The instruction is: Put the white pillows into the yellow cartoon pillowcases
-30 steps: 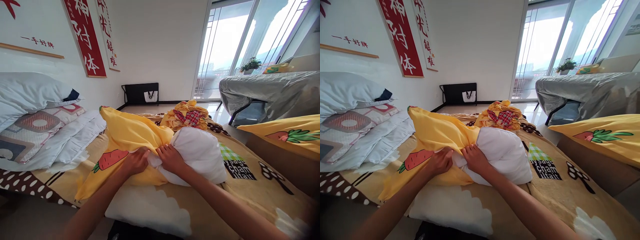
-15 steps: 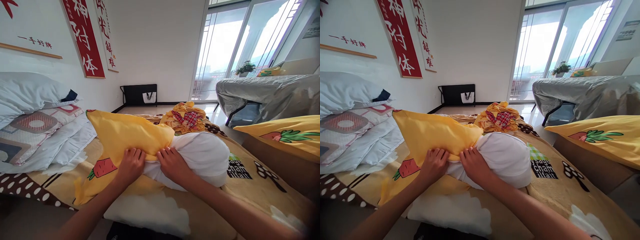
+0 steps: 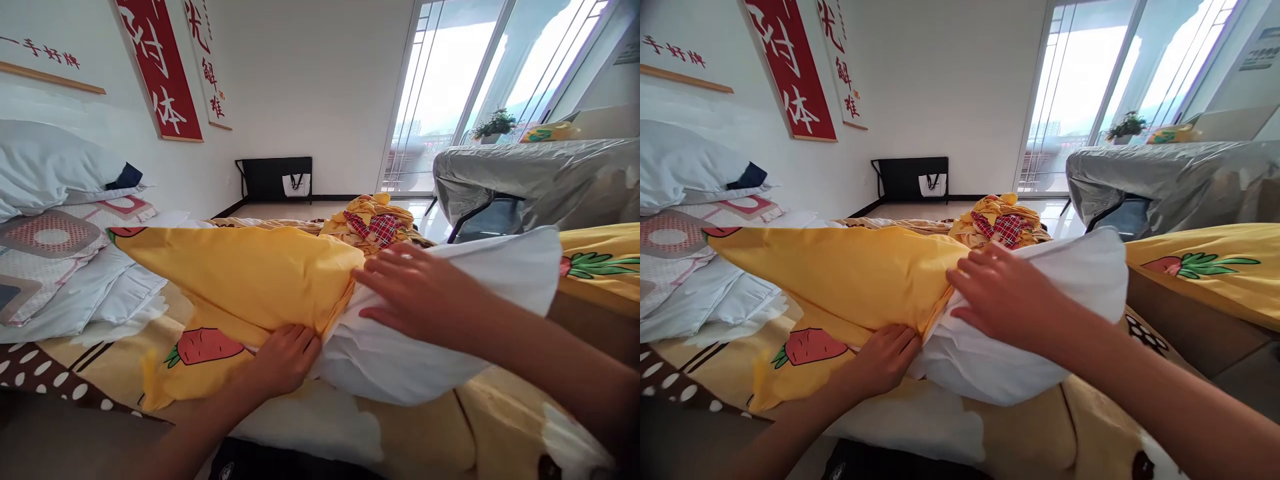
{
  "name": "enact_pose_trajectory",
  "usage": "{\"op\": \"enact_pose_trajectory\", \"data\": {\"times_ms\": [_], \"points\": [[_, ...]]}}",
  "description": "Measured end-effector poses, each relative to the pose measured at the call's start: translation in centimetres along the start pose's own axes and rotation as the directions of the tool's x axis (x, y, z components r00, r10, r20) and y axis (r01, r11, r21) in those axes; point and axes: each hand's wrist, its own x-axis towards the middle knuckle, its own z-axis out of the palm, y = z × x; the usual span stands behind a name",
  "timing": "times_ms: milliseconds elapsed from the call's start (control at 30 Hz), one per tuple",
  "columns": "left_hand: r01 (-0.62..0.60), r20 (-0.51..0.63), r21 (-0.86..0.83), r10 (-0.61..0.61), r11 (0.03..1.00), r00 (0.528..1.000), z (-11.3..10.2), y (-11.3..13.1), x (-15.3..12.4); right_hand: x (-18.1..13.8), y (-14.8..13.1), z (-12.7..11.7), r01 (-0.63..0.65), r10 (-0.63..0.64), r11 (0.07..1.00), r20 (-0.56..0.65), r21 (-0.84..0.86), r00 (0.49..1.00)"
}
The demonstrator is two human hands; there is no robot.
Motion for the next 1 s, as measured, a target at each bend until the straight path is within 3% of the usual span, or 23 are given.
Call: {"op": "enact_pose_trajectory", "data": {"times_ms": [100,133,200,267,333,400,467,567,700,800,900,1000], "points": [[-0.007,-0.036,-0.046,0.005,0.999,0.999,0.5,0.5,0.0,-1.2,4.3,-0.6,-0.196,0.199,0.978,-0.048,0.07,0.979],[-0.006,-0.04,-0.054,0.004,0.998,0.999,0.6,0.6,-0.1,-1.6,5.6,-0.2,-0.279,0.282,0.954,-0.012,0.105,0.959],[-0.008,-0.039,-0.068,0.005,0.998,0.999,0.8,0.7,-0.1,-2.4,7.7,1.6,-0.435,0.406,0.878,0.171,0.2,0.898],[-0.014,-0.036,-0.08,0.011,0.997,0.999,1.1,0.7,-0.2,-3.1,8.7,4.4,-0.516,0.37,0.784,0.408,0.344,0.835],[-0.009,-0.027,-0.083,0.006,0.997,1.0,1.6,0.5,-0.3,-3.5,8.5,7.7,-0.511,0.215,0.673,0.519,0.535,0.827],[0.007,-0.004,-0.069,-0.007,0.998,1.0,2.0,0.3,-0.4,-3.5,7.8,10.9,-0.481,0.15,0.557,0.487,0.677,0.86],[0.015,0.024,-0.057,-0.014,0.998,1.0,2.2,-0.1,-0.6,-3.1,7.1,13.3,-0.483,0.205,0.474,0.44,0.736,0.874],[-0.009,0.018,-0.092,0.011,0.996,1.0,2.1,-0.3,-0.6,-1.9,6.6,15.1,-0.479,0.31,0.46,0.371,0.747,0.875],[-0.061,-0.019,-0.18,0.058,0.982,0.998,1.7,0.0,-0.4,-0.2,5.4,14.5,-0.467,0.301,0.596,0.357,0.653,0.884],[-0.069,0.002,-0.197,0.071,0.978,0.997,1.6,0.5,-0.8,0.5,3.8,13.4,-0.383,0.237,0.664,0.306,0.642,0.922],[-0.017,0.087,-0.136,0.029,0.991,0.996,1.2,0.7,-2.0,0.5,2.7,12.7,-0.297,0.208,0.657,0.211,0.693,0.955],[0.065,0.182,-0.119,-0.043,0.991,0.982,0.5,0.8,-3.7,0.2,2.4,12.1,-0.292,0.237,0.593,0.184,0.75,0.954]]}}
